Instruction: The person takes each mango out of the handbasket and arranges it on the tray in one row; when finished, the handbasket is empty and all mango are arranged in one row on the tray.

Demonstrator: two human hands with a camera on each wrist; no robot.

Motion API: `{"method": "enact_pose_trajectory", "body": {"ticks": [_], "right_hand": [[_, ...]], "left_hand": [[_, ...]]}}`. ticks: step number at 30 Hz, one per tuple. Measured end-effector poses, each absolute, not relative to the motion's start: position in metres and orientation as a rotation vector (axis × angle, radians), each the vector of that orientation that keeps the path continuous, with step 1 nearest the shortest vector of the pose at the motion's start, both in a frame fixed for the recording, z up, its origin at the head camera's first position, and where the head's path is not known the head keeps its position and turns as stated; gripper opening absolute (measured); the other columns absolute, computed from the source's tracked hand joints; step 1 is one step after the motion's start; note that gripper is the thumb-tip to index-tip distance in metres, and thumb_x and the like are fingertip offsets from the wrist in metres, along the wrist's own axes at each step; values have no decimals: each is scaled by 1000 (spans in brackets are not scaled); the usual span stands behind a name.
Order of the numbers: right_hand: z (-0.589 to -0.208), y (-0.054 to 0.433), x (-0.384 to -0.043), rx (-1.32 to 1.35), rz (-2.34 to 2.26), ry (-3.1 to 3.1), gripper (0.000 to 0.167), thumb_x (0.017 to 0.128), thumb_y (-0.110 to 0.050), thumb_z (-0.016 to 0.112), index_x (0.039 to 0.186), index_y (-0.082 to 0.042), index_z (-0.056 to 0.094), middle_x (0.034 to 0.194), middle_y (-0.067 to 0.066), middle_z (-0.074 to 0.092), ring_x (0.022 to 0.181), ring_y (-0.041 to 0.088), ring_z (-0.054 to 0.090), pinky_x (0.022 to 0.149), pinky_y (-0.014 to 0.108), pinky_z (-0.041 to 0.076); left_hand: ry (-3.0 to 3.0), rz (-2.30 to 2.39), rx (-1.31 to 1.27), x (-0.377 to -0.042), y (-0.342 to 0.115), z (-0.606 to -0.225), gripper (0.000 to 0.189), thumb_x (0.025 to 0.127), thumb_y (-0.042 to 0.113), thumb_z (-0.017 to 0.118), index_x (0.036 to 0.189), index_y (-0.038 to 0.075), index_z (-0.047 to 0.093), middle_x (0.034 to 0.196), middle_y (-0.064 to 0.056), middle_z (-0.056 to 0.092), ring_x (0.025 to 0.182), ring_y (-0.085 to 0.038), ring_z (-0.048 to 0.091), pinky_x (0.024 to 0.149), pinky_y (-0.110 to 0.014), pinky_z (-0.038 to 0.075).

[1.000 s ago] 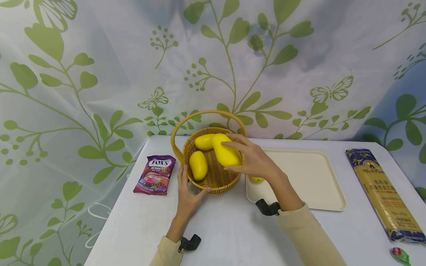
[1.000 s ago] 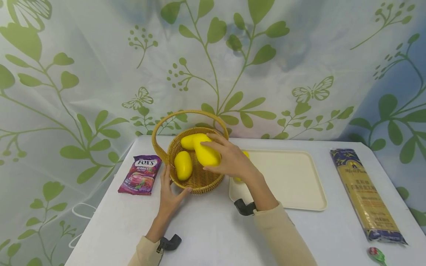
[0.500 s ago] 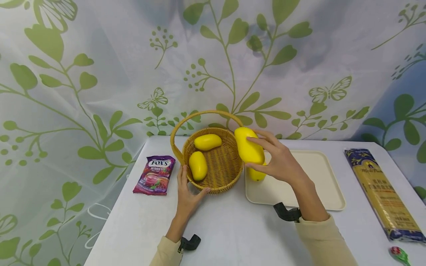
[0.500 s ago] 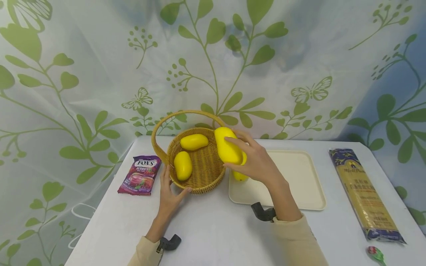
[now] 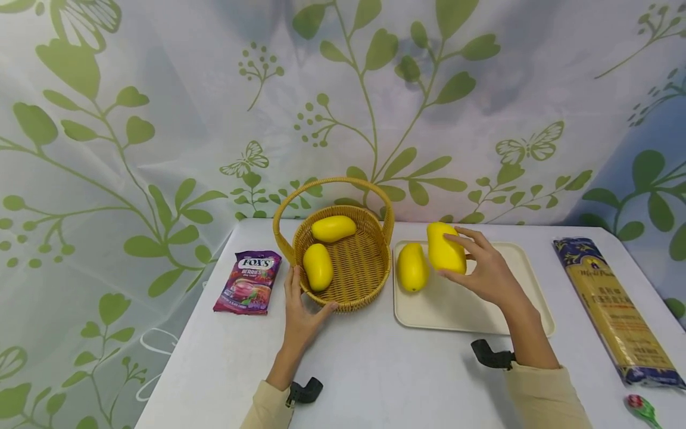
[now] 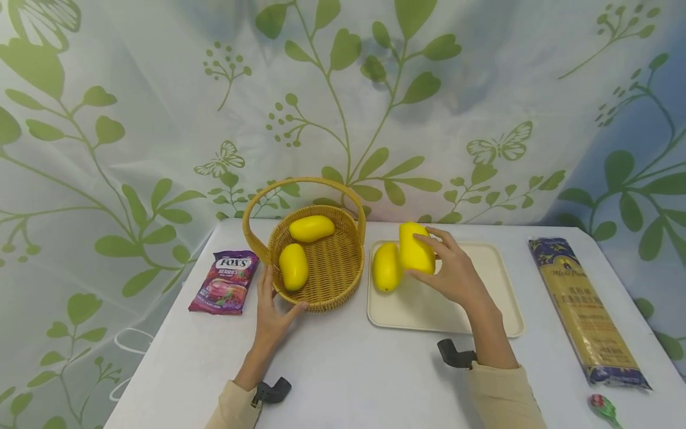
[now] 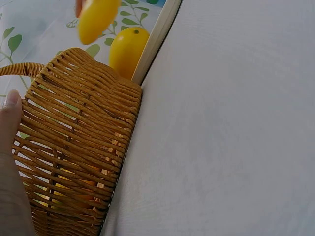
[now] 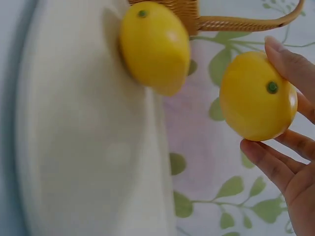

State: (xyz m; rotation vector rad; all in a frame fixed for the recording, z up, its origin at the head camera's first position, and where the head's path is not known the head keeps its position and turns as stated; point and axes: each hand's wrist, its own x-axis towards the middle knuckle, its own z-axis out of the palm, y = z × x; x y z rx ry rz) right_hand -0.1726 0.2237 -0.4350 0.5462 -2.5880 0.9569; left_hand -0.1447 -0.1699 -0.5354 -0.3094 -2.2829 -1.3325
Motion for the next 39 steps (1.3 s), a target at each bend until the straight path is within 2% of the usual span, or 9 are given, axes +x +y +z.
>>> {"method": "enact_pose_trajectory", "body": {"ticks": [10,18,25,28,35,39], "right_hand": [[-473,234,-178,458,997,-2759,73,77,-28,85,138,-4,53,146,25,39,112,44,57,85,53,55],[-482,234,-178,465,1011,-2814,74,79,-32,83,140,-5,52,147,27,38,101,45,64,86,57,53],[-488,234,-180,456,974,-2861,77,78,-35,83,142,-7,51,150,27,37,120,51,51,96,67,42],[-489,233,-181,469,974,-2860,78,78,-34,82,143,-7,50,151,27,36,122,51,50,96,66,43],[-489,233,-181,486,974,-2849,78,79,-33,81,144,-7,48,153,27,33,109,45,60,90,60,49],[-489,232,-181,493,973,-2840,76,79,-31,82,143,-5,49,152,28,33,112,45,58,90,59,49]], "left_hand": [[-2266,-1351,-328,-144,-170,-535,114,70,29,89,156,3,18,163,-15,12,148,-35,20,111,-60,32],[-2283,-1343,-306,-145,-170,-536,114,72,32,88,156,4,17,163,-14,12,148,-35,20,111,-59,33],[-2283,-1354,-301,-145,-169,-534,113,72,29,88,157,7,16,163,-12,11,148,-33,20,112,-56,33],[-2283,-1350,-299,-145,-169,-534,114,72,30,88,157,6,17,163,-12,12,148,-33,20,112,-56,33],[-2277,-1346,-313,-146,-169,-534,113,72,28,88,156,1,17,163,-13,12,148,-35,20,112,-59,32],[-2290,-1358,-302,-145,-168,-533,114,71,26,89,156,1,17,163,-11,10,149,-32,20,112,-56,33]]}}
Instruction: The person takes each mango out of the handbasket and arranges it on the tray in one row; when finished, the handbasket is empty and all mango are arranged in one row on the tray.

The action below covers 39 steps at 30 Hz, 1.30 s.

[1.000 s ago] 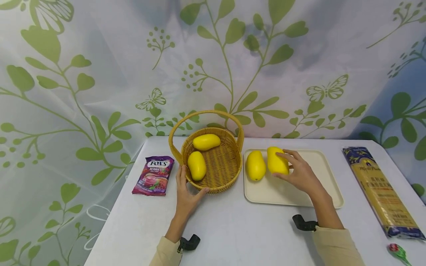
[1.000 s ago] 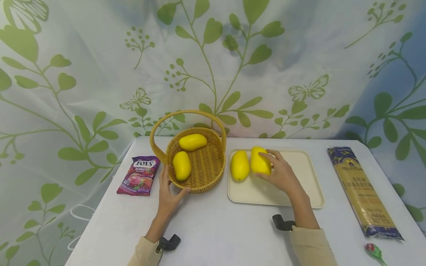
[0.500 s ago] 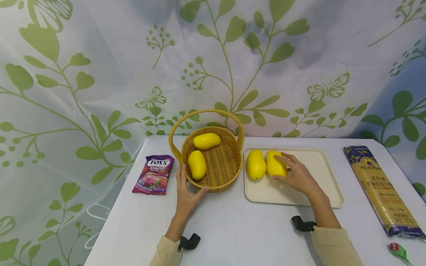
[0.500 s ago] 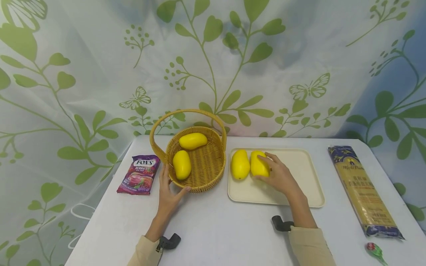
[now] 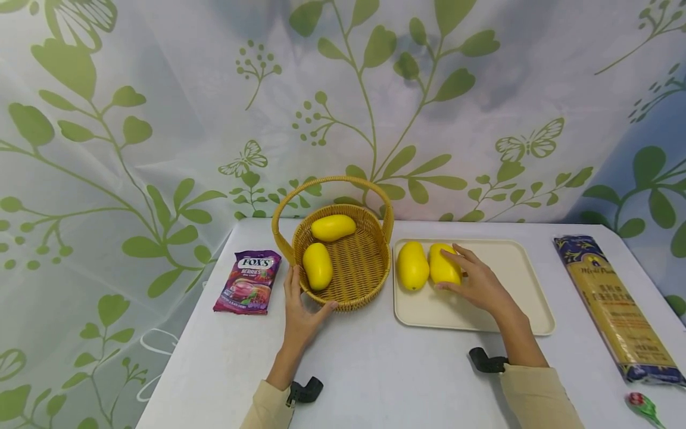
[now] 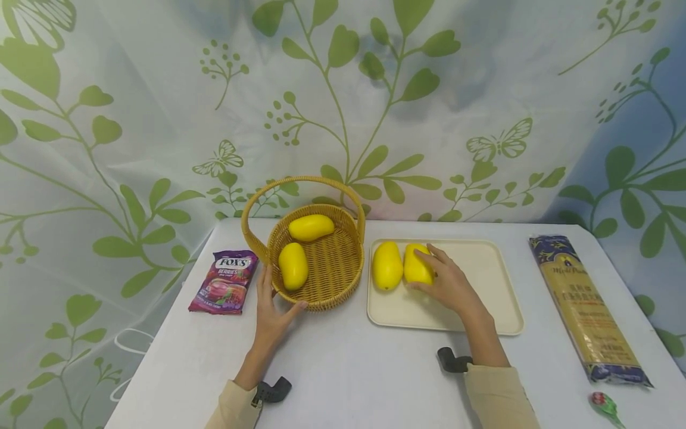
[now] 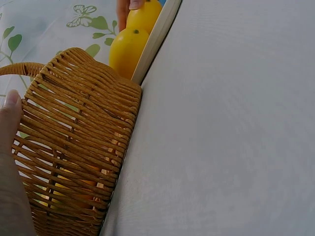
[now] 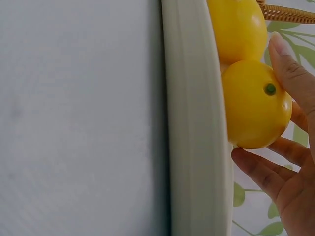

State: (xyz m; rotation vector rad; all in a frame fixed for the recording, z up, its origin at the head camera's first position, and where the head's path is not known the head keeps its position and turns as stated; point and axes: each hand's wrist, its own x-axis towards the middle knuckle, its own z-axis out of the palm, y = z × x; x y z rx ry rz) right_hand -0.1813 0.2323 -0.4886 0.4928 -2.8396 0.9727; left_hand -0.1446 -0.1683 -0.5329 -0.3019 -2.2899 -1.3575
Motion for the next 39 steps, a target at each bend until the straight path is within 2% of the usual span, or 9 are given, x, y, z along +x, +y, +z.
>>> {"method": "enact_pose_trajectory", "body": {"ticks": [6,12,15,18,22,32,39], "right_hand": [[-487,231,-182,497,968,-2853,76,78,-30,83,142,-4,50,152,29,33,127,52,45,97,65,43],[-481,231,-181,484,929,-2868,75,78,-34,82,141,-6,51,152,28,33,133,55,35,103,72,31],[-475,231,-179,472,893,-2863,76,78,-37,82,141,-8,51,152,28,33,133,55,35,102,72,31],[-467,230,-177,474,879,-2846,77,78,-39,82,142,-9,51,152,28,34,133,55,35,101,73,32],[-456,225,-175,506,884,-2801,75,77,-37,83,140,-10,52,152,25,35,134,53,34,100,72,33],[-417,198,-177,656,856,-2695,73,76,-33,84,141,-16,53,151,18,39,134,44,37,101,66,38],[-407,165,-179,774,880,-2700,68,80,-34,81,140,-15,55,151,15,40,135,40,39,102,62,41]], "left_hand": [[-2283,-1367,-313,-145,-169,-534,115,68,22,90,156,2,18,163,-15,11,148,-35,21,111,-58,34],[-2280,-1352,-319,-143,-168,-530,113,72,31,88,156,2,17,162,-18,12,147,-37,21,111,-61,32],[-2291,-1347,-307,-143,-168,-531,113,73,32,87,156,1,18,162,-18,12,148,-37,20,112,-60,31],[-2295,-1337,-295,-145,-169,-536,113,73,40,86,156,2,18,163,-14,12,148,-35,20,113,-59,31],[-2294,-1342,-282,-145,-169,-535,113,73,39,86,156,3,18,163,-13,13,149,-33,20,115,-57,29],[-2282,-1332,-303,-146,-169,-535,113,74,43,85,156,1,18,162,-15,13,148,-36,21,112,-60,31],[-2288,-1341,-301,-146,-170,-537,114,73,41,86,156,3,18,163,-13,12,149,-34,19,112,-60,30]]}}
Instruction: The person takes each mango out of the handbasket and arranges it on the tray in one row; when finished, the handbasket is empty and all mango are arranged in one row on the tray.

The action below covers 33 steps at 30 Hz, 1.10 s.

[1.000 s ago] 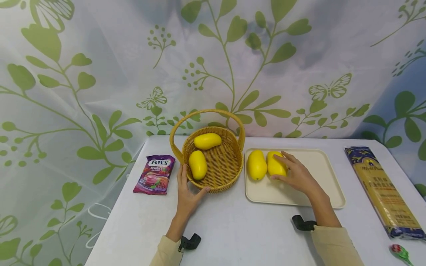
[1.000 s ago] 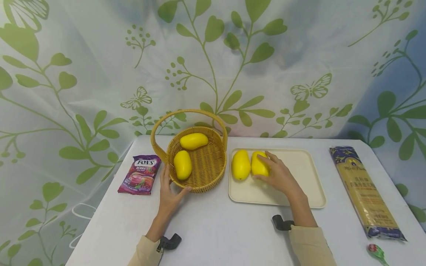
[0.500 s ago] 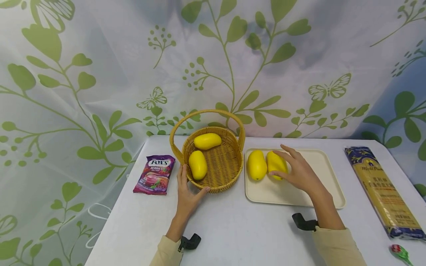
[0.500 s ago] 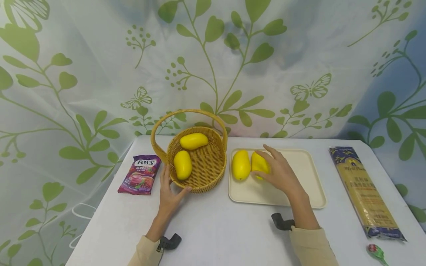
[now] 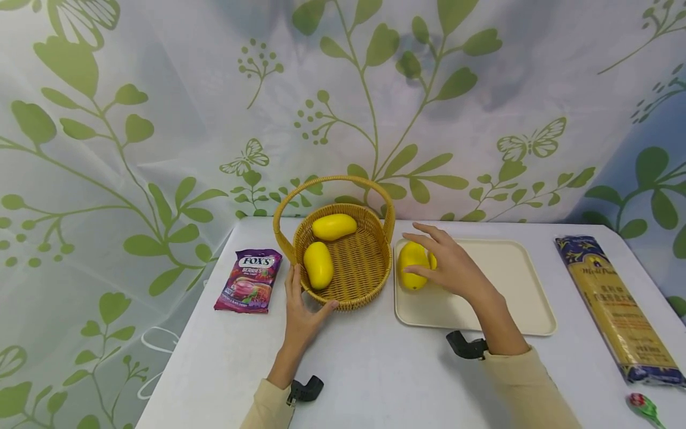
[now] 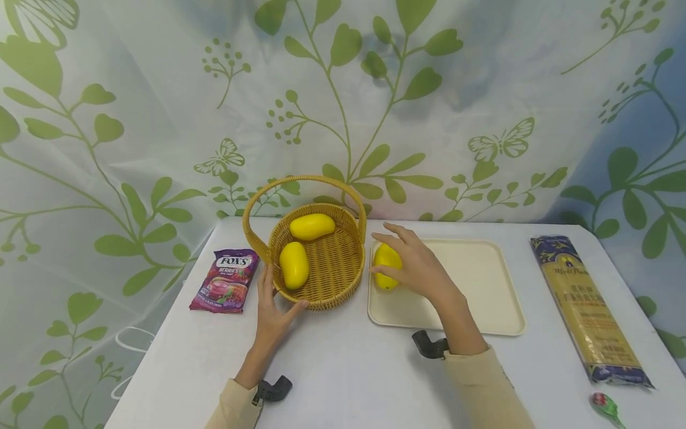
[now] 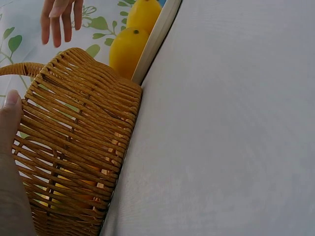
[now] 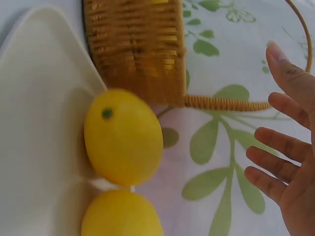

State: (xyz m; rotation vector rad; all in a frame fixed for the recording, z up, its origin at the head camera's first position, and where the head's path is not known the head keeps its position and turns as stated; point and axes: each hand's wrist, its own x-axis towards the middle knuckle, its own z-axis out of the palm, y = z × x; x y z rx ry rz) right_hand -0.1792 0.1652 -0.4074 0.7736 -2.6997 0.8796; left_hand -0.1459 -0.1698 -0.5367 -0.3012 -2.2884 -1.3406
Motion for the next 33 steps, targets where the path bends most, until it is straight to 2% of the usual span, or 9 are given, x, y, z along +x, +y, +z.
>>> {"method": "enact_pose_trajectory", "body": {"ticks": [5,11,17,21,28,33], "right_hand": [[-412,135,-184,846,906,-2726,66,82,-37,78,141,-19,54,152,13,40,136,38,41,102,60,43],[-425,93,-193,929,940,-2763,68,84,-44,75,144,-25,49,153,12,39,137,38,41,104,58,43],[-441,57,-204,1010,963,-2763,70,84,-45,75,145,-23,49,152,16,39,133,39,46,99,57,47],[-448,38,-214,1065,971,-2781,70,85,-46,73,145,-21,48,154,15,36,138,38,41,103,55,46],[-448,13,-228,1085,1016,-2868,70,86,-43,73,146,-20,47,156,19,31,139,38,39,107,57,41],[-460,2,-235,1130,994,-2927,72,86,-43,72,149,-25,43,161,21,18,142,41,33,108,57,40]], "left_hand": [[-2292,-1326,-302,-146,-171,-539,114,73,42,86,156,2,18,163,-13,12,148,-35,20,112,-60,30],[-2287,-1327,-314,-146,-172,-538,115,71,34,88,156,2,17,163,-13,12,148,-34,21,112,-60,32],[-2299,-1323,-316,-147,-171,-537,114,74,45,84,156,2,17,163,-12,11,148,-34,21,113,-58,32],[-2303,-1321,-307,-147,-171,-537,113,75,48,82,156,2,17,163,-12,11,148,-34,21,113,-59,31],[-2303,-1324,-312,-147,-172,-537,113,73,34,87,156,4,16,163,-11,10,148,-33,22,110,-57,36],[-2314,-1343,-295,-147,-171,-536,113,75,37,86,157,6,16,164,-10,9,148,-31,20,111,-54,36]]}}
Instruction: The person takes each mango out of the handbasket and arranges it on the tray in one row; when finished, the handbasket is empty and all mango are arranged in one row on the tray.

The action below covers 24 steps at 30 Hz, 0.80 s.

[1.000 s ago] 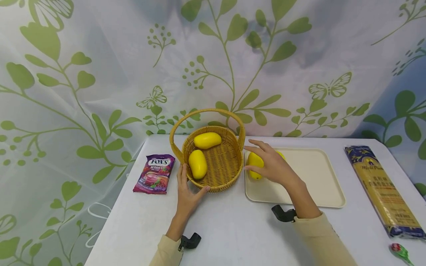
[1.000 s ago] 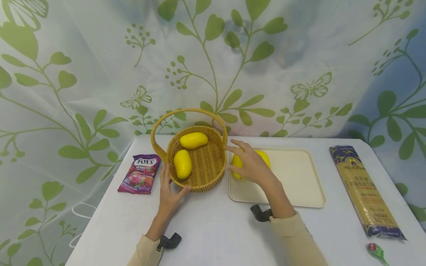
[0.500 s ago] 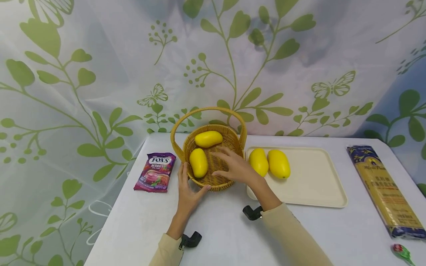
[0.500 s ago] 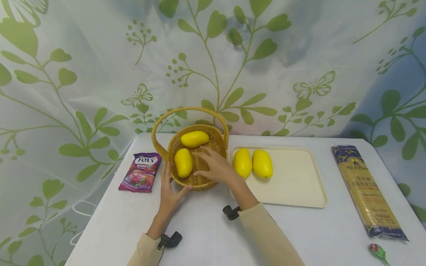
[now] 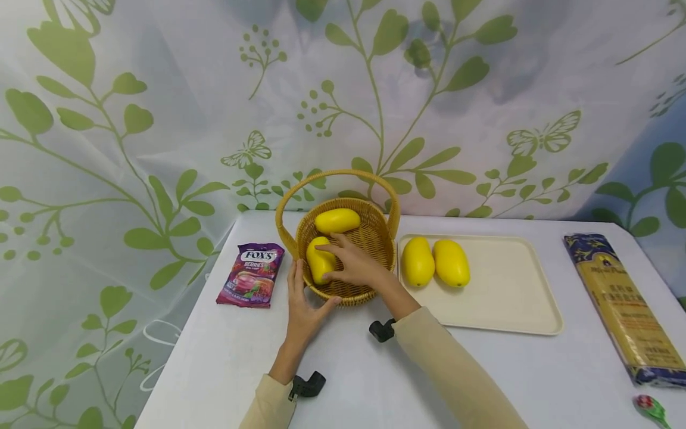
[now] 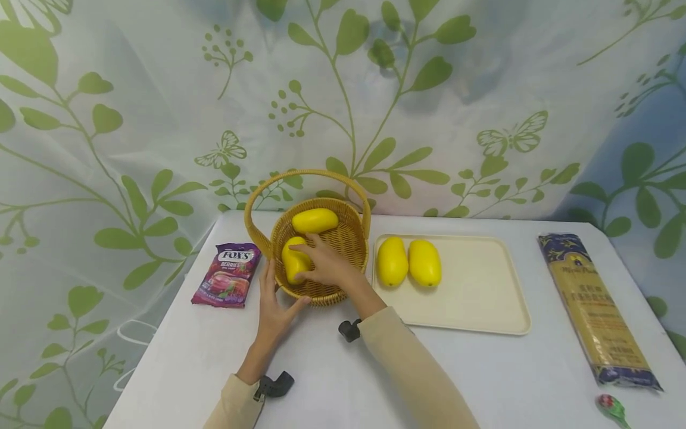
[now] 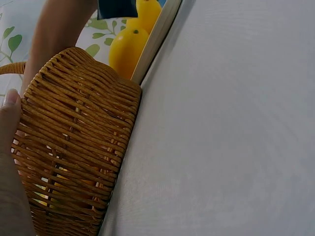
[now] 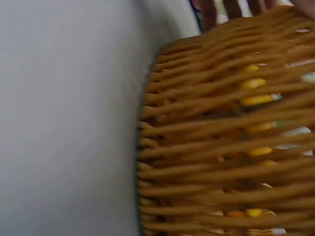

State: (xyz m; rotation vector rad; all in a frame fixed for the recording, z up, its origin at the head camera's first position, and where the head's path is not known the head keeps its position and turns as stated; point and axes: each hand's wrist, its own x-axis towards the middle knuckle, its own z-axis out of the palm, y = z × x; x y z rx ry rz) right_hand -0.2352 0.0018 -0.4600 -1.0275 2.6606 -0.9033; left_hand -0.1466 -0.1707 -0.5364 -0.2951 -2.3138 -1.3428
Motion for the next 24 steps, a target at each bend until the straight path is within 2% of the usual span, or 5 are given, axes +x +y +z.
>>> {"method": "enact_pose_trajectory", "body": {"ticks": [4,9,17,24], "right_hand": [[-470,-1,-240,-1053,-878,2638,74,85,-44,73,150,-27,41,162,22,13,145,42,27,109,57,39],[-473,-6,-245,-1032,-870,2607,74,84,-44,74,149,-29,42,162,19,16,146,40,26,110,57,37],[-467,-11,-243,-1010,-949,2596,71,83,-35,78,146,-23,47,160,20,21,146,39,27,111,58,35],[-469,-9,-242,-1028,-942,2599,70,83,-31,80,145,-22,49,159,21,21,144,40,29,110,58,37]], "left_hand": [[-2321,-1344,-297,-146,-168,-535,112,76,38,85,157,4,16,163,-12,10,148,-32,20,112,-54,36],[-2327,-1324,-291,-146,-169,-532,112,75,40,84,156,2,17,163,-14,11,148,-34,22,111,-54,37],[-2314,-1320,-306,-147,-172,-532,111,76,42,83,155,1,18,163,-14,11,147,-35,24,110,-56,37],[-2310,-1344,-305,-147,-171,-535,112,75,34,86,156,1,17,164,-10,9,147,-32,24,109,-53,39]]}}
